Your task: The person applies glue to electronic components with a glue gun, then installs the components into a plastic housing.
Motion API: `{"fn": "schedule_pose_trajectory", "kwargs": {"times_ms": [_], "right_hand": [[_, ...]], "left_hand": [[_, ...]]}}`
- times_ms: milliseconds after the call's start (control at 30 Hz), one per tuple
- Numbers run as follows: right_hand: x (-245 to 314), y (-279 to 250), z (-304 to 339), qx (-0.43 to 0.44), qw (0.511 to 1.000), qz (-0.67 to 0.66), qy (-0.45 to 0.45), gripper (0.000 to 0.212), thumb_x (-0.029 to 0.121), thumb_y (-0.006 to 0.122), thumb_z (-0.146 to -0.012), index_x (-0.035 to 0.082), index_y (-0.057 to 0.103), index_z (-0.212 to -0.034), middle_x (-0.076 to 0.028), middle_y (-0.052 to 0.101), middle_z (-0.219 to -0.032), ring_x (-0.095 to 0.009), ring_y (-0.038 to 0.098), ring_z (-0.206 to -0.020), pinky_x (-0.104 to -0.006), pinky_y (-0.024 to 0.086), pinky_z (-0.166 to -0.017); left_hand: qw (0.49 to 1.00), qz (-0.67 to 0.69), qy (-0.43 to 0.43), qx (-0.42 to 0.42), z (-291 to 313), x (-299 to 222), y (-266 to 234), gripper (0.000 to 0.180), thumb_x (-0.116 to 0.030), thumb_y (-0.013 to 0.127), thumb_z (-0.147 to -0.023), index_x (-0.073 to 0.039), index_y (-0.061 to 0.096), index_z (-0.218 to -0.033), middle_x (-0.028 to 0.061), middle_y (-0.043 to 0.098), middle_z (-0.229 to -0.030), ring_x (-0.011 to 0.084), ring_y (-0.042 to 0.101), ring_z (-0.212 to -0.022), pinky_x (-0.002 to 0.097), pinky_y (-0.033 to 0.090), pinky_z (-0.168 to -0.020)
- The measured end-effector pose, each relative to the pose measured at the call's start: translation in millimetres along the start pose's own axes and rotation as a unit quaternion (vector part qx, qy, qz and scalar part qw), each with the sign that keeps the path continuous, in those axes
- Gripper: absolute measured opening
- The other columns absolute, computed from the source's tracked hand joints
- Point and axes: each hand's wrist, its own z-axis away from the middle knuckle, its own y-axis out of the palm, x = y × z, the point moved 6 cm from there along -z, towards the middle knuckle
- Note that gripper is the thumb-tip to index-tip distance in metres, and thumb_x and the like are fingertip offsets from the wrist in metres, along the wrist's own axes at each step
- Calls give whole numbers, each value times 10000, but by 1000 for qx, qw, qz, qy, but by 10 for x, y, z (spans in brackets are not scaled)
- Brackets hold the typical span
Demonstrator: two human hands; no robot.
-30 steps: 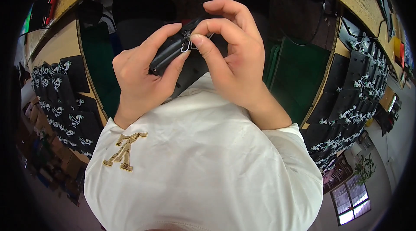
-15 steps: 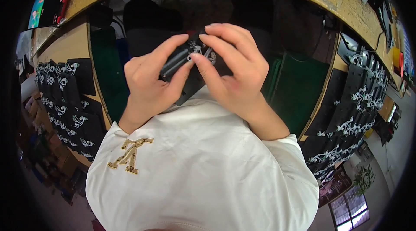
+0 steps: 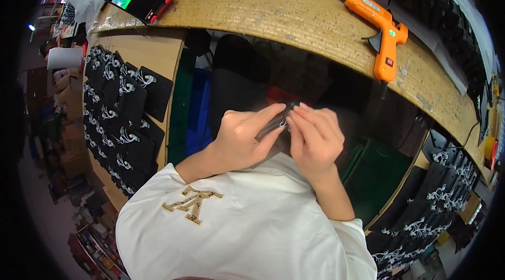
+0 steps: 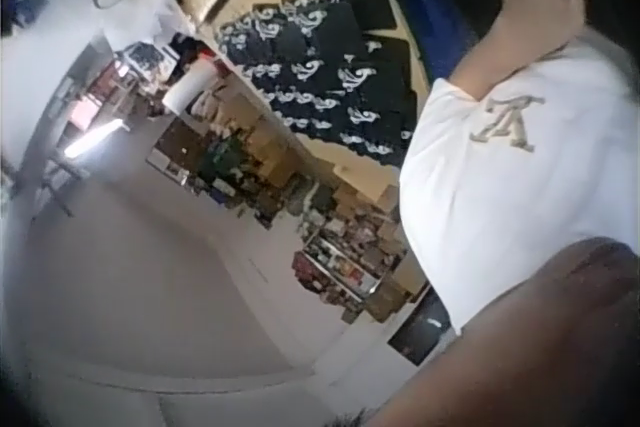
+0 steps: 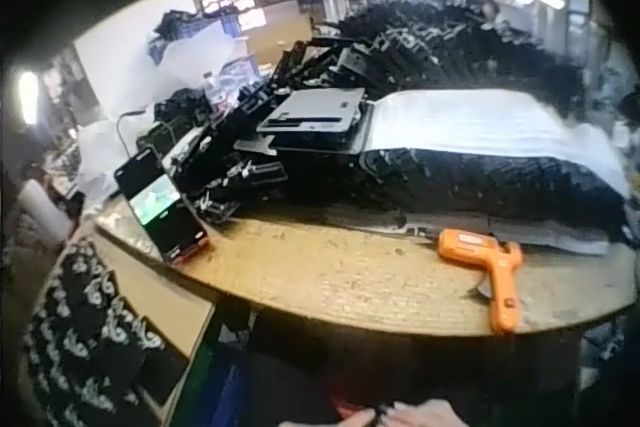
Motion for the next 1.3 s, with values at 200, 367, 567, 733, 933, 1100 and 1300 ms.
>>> {"fn": "schedule_pose_trajectory", "kwargs": {"times_ms": [200, 367, 567, 733, 933, 1100, 1300], "right_hand": [[42, 90, -44, -51, 999, 13, 0, 160, -101, 751, -715, -43, 719, -861, -140, 716, -878, -283, 695, -768, -327, 567, -670], [-48, 73, -13, -37, 997, -39, 61, 148, -104, 736, -733, -39, 719, -864, -145, 719, -888, -278, 692, -774, -320, 565, -689], [-126, 78, 60, -13, 991, -72, 115, 120, -110, 706, -778, -41, 705, -876, -150, 710, -914, -263, 674, -812, -306, 550, -721], [-179, 136, 18, -2, 991, -90, 99, 101, -95, 694, -814, -45, 682, -901, -145, 695, -915, -261, 661, -800, -310, 543, -702], [-277, 161, 68, 5, 957, -192, 218, 31, -44, 642, -929, -58, 670, -929, -114, 686, -993, -120, 644, -810, -223, 519, -691], [-367, 117, 107, -20, 935, -243, 256, 123, 21, 611, -980, -59, 659, -901, -105, 679, -989, -106, 635, -799, -223, 523, -727], [-489, 25, 152, -62, 942, -207, 257, 126, 4, 630, -941, -47, 635, -826, -130, 686, -945, -161, 666, -752, -278, 541, -704]], "left_hand": [[999, -43, -14, 2, -34, 2, -35, 361, -4, 742, -756, 62, 672, -1104, 152, 678, -695, 256, 673, -553, 305, 515, -493], [999, -45, -4, 11, -24, -14, -5, 356, 0, 736, -771, 71, 662, -1112, 145, 666, -684, 260, 663, -544, 311, 510, -487], [998, -41, -18, 46, -9, 7, 38, 340, 0, 731, -778, 65, 663, -1105, 156, 679, -724, 275, 676, -582, 328, 527, -512], [997, -63, -12, 36, -21, 39, 30, 340, -24, 746, -778, 46, 673, -1103, 187, 699, -794, 325, 693, -646, 365, 556, -573], [998, -61, -11, 8, -24, 99, -33, 372, -42, 747, -765, 5, 668, -1125, 138, 645, -677, 286, 647, -565, 357, 503, -515], [996, -66, -50, 24, -43, 112, -30, 355, -10, 776, -767, 5, 703, -1115, 151, 712, -786, 247, 695, -618, 284, 512, -556], [997, -61, -54, -2, -5, 148, -75, 370, -9, 784, -762, -1, 708, -1124, 147, 708, -773, 228, 697, -612, 268, 504, -549]]}}
